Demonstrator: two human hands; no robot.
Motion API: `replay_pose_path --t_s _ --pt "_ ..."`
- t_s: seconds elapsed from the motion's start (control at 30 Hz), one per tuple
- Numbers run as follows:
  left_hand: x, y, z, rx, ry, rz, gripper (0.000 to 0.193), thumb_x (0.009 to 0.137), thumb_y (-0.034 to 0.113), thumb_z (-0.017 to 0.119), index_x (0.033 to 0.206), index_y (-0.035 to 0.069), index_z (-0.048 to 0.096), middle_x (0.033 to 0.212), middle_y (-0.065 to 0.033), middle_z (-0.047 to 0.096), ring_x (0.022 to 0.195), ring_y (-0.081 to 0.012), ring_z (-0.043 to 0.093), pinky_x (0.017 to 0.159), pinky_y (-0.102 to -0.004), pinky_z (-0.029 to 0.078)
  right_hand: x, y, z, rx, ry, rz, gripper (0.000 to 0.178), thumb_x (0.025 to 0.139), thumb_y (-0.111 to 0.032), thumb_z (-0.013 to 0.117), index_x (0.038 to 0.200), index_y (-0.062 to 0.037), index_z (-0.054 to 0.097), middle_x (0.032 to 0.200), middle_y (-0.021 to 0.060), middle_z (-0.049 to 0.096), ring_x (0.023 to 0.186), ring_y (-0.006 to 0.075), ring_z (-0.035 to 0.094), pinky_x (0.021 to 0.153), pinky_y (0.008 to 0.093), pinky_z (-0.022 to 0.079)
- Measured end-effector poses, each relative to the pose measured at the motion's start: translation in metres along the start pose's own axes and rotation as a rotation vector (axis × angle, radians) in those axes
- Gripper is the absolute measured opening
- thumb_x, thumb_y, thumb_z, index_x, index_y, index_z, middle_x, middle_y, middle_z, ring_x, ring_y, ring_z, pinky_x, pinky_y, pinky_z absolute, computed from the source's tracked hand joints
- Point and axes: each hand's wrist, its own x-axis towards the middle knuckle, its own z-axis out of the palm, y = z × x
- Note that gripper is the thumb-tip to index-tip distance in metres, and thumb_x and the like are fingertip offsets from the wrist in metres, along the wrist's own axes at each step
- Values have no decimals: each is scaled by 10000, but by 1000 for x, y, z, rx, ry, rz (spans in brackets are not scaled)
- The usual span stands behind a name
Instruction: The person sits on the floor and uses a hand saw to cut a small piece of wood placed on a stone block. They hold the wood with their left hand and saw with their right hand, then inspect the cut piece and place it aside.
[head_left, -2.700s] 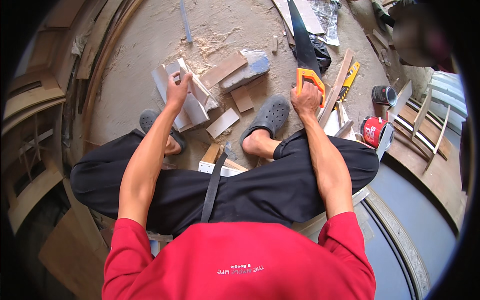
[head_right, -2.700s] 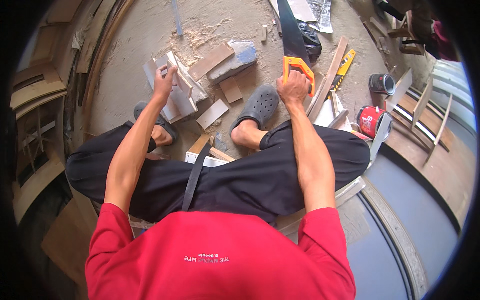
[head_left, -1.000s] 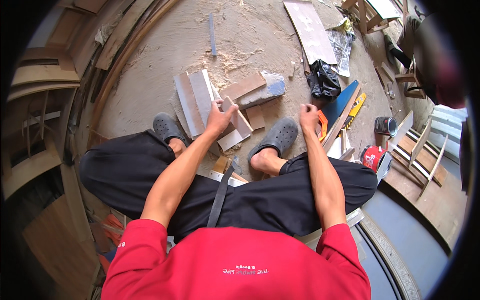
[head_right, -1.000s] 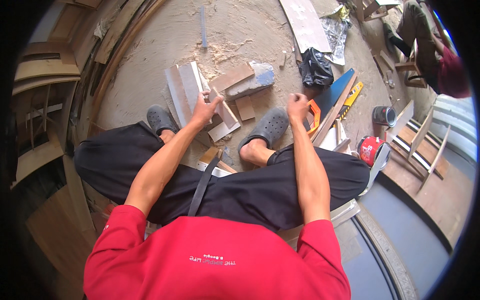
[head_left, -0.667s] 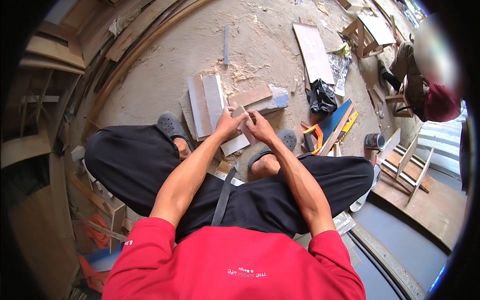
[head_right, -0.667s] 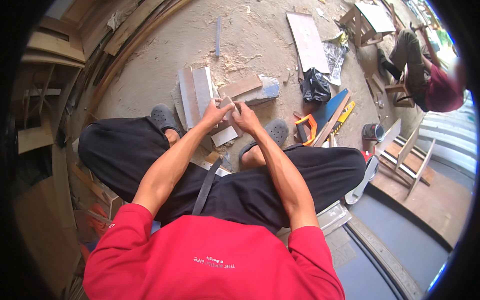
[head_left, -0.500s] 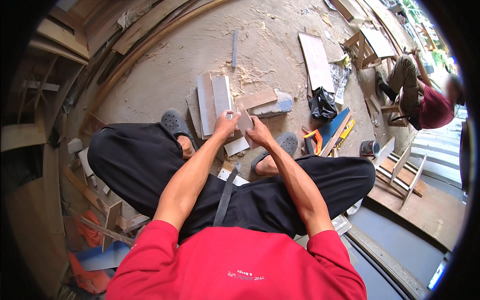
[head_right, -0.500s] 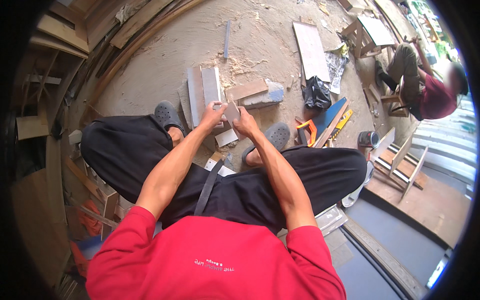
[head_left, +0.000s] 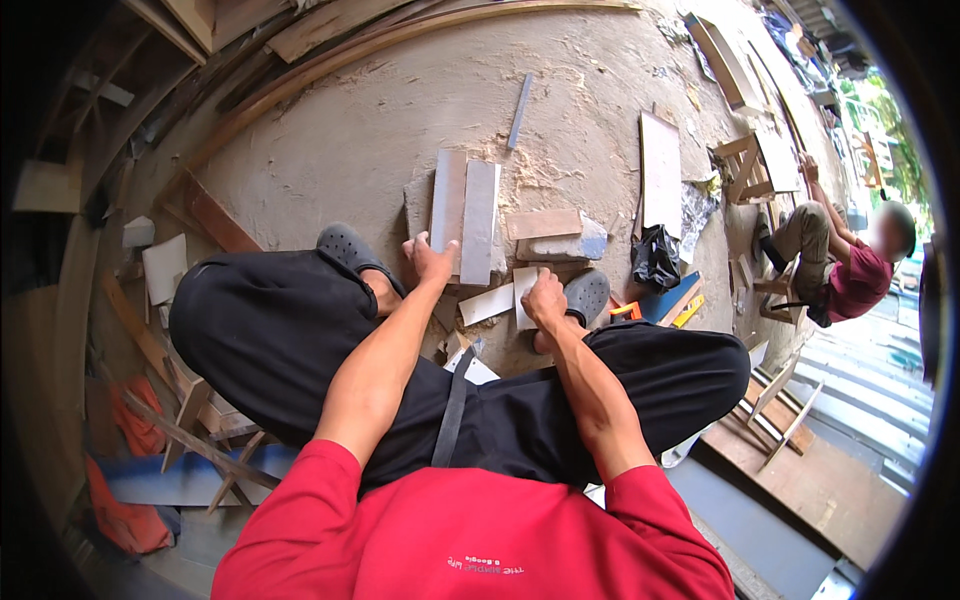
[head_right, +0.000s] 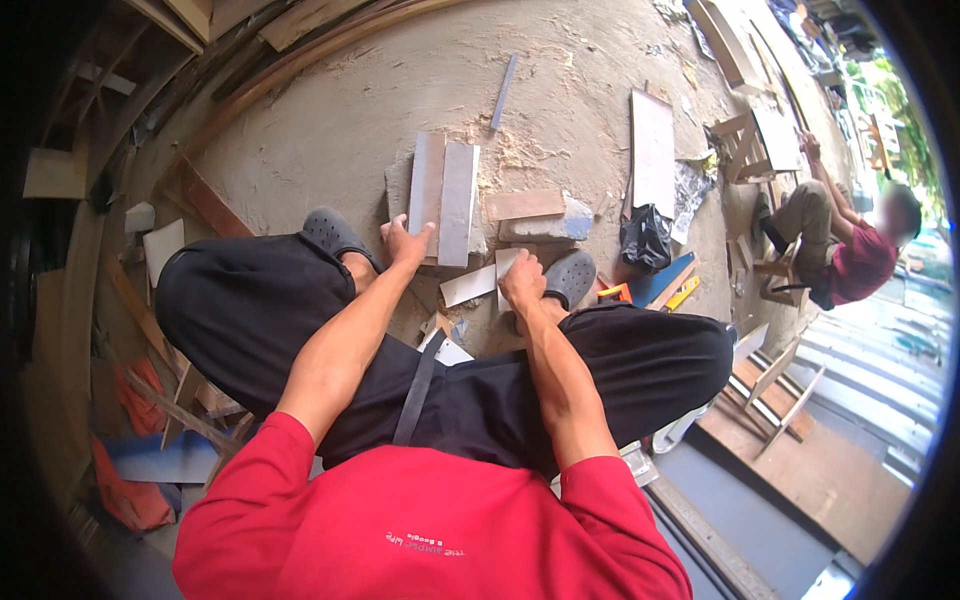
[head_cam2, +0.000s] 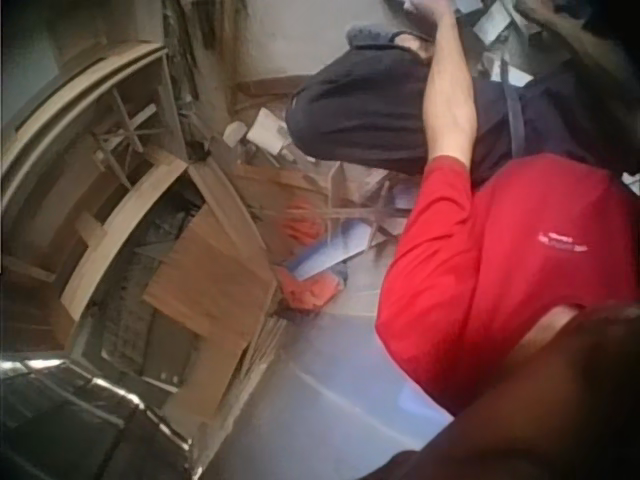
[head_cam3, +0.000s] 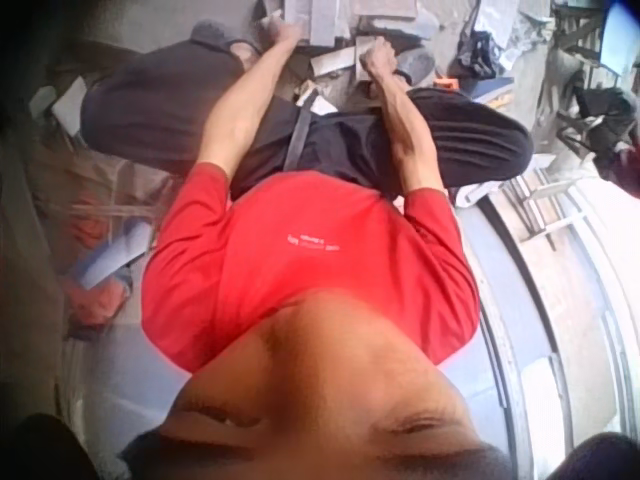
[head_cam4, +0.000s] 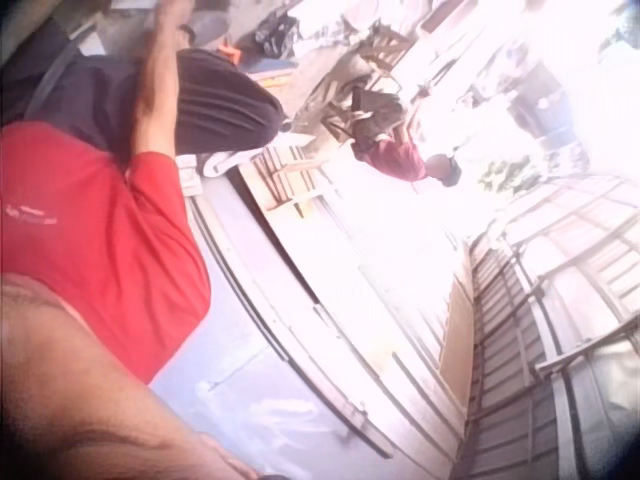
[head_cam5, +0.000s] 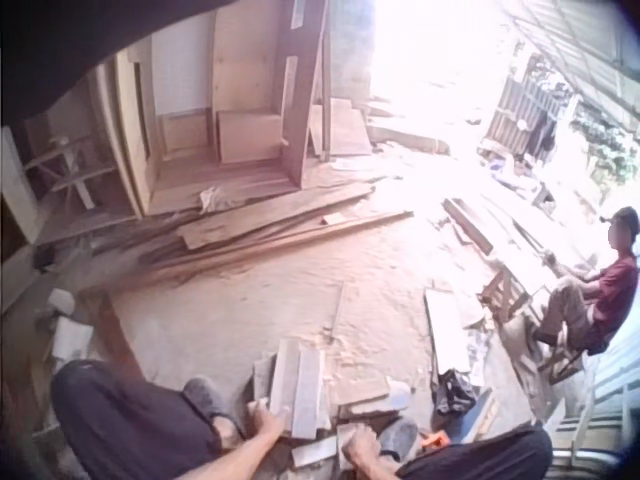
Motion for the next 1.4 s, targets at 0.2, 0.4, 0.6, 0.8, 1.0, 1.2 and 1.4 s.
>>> replay_pose_path --t_s 0.2,0.4,0.6,0.8,1.0,1.2,1.4 --pt "-9 5 17 39 -11 43 893 645 305 882 1353 -23 448 1264 -209 473 1206 -363 471 1059 -426 381 7 -73 1 307 32 -139 742 874 -374 647 1466 -63 325 1252 297 528 1136 447 555 955 502 468" --pt "-2 16 12 -8 43 1 675 643 188 845 1171 14 464 1188 -195 489 1133 -367 495 1007 -430 410 -10 -114 7 215 -36 -78 969 849 -411 703 1555 -66 136 1278 290 467 1159 461 519 929 521 478" --pt "-15 24 -5 119 25 172 419 712 27 663 1066 98 451 1115 -159 503 1104 -382 493 879 -496 447 -7 -95 4 181 -85 -123 1079 763 -307 772 1552 -24 92 1265 299 462 1126 472 529 966 497 463" --pt "-34 19 -8 297 53 411 426 738 33 640 1123 108 473 1200 -111 485 1163 -330 465 963 -482 407 24 -50 48 754 -73 -116 887 806 -193 574 1558 -59 122 988 184 577 884 323 610 833 475 517" --pt "-37 10 -8 420 -12 452 492 745 82 682 1189 113 472 1332 -110 441 1246 -324 439 1031 -462 388 16 -46 24 1336 -475 97 392 883 -232 414 1248 -163 541 899 27 554 801 207 562 754 434 533" --pt "-43 27 -12 429 -130 371 508 758 97 693 1209 108 460 1361 -124 421 1265 -333 429 1031 -496 387 20 -22 31 1585 -417 327 306 924 -345 520 1115 -113 580 984 73 659 919 254 635 796 492 519" --pt "-32 24 -16 462 -199 247 583 749 144 695 1274 118 445 1357 -162 420 1303 -363 394 1042 -513 381 9 -40 14 1459 -342 317 316 876 -272 634 1131 -98 565 1008 73 650 939 240 634 781 479 523"
